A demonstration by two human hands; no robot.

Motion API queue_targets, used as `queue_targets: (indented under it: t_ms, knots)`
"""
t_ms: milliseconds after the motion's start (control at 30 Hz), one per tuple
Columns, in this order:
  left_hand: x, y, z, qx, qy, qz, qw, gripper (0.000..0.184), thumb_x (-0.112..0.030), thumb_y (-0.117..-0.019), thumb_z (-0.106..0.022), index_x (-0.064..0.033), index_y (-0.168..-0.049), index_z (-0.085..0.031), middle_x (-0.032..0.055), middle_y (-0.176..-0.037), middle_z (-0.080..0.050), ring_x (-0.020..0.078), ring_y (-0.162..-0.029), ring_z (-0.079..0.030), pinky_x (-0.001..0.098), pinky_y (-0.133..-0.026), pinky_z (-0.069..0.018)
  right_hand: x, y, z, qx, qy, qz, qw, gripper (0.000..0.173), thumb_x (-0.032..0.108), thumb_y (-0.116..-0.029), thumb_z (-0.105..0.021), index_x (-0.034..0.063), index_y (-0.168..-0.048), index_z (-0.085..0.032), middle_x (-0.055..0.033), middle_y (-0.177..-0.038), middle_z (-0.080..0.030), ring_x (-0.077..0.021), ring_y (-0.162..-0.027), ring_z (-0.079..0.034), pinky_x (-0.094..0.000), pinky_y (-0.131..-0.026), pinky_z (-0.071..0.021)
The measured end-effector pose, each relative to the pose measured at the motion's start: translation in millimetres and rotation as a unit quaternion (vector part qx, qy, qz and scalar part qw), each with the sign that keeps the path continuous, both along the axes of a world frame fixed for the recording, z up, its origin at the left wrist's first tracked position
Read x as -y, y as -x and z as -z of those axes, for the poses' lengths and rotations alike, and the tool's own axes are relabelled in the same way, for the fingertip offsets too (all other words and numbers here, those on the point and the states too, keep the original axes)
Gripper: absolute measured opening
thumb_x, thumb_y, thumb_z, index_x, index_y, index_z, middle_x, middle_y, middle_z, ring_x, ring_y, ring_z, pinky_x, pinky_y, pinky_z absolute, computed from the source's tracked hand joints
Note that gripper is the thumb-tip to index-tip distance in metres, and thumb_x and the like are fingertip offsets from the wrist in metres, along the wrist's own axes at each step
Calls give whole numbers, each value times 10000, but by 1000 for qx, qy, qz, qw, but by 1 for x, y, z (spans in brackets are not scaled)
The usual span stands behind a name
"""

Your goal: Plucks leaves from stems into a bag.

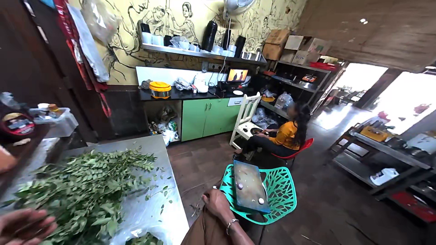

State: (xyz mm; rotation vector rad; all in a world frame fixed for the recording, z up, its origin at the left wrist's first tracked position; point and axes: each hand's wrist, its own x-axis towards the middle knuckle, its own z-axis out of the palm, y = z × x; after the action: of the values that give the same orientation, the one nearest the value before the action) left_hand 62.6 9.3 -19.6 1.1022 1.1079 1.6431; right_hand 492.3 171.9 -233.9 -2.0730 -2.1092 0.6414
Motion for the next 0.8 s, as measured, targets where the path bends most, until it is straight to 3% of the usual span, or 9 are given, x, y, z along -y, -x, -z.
queue_targets:
  t_ms: [100,167,300,400,500,600,700,800]
  knots:
    - [10,-6,2,24,23,-59,998,366,-274,-1112,-286,-113,-1163,-611,27,-1060,-714,200,-965,-714,409,-903,-597,1,-2,0,-8,-16,0,1000,404,463,-1016,-482,164,-1060,-749,-99,-1027,-743,-287,-1013,-711,-560,-882,-562]
    - [17,-11,1,33,14,-110,993,377,-291,-1104,-322,-107,-1158,-647,57,-1059,-714,210,-949,-716,410,-860,-616,3,-4,1,-16,-35,-11,999,385,424,-1038,-480,164,-1124,-751,-111,-1067,-745,-297,-1044,-707,-566,-923,-554]
    - [22,-11,-11,22,-5,-138,990,320,-251,-1110,-379,-91,-1153,-653,71,-1081,-707,213,-962,-705,420,-873,-600,4,-4,0,-33,-85,-37,995,328,359,-1045,-504,193,-1201,-741,-109,-1093,-751,-316,-1047,-713,-592,-921,-557]
    - [17,-4,-10,-9,5,-138,990,291,-253,-1105,-427,-90,-1143,-665,69,-1082,-707,194,-926,-707,373,-845,-605,9,-7,0,-55,-145,-43,987,280,320,-1029,-545,202,-1179,-751,-82,-1043,-763,-290,-989,-730,-590,-885,-570]
    - [1,9,18,-27,20,-163,986,290,-299,-1099,-463,-103,-1158,-668,70,-1074,-715,193,-894,-715,362,-809,-610,10,-9,6,-101,-239,-31,965,247,370,-989,-618,196,-1064,-775,-14,-929,-771,-187,-871,-741,-508,-821,-603]
    - [-20,25,71,-36,46,-212,975,319,-283,-1103,-468,-38,-1162,-664,118,-991,-720,230,-818,-714,397,-765,-616,12,13,-5,-184,-274,-38,943,240,387,-970,-659,178,-1013,-770,42,-864,-753,-79,-778,-714,-376,-755,-620]
    - [-30,35,115,-55,79,-256,962,303,-243,-1095,-498,-7,-1107,-686,126,-887,-715,238,-737,-699,391,-686,-610,7,63,-18,-266,-228,-86,933,217,353,-967,-684,160,-1022,-768,58,-889,-756,-49,-786,-713,-305,-755,-626]
    - [-29,36,122,-58,79,-258,961,292,-234,-1088,-502,-21,-1077,-701,112,-865,-724,234,-727,-709,372,-659,-616,-16,133,-30,-354,-142,-113,918,221,320,-979,-680,131,-1059,-760,27,-913,-758,-88,-809,-723,-323,-768,-630]
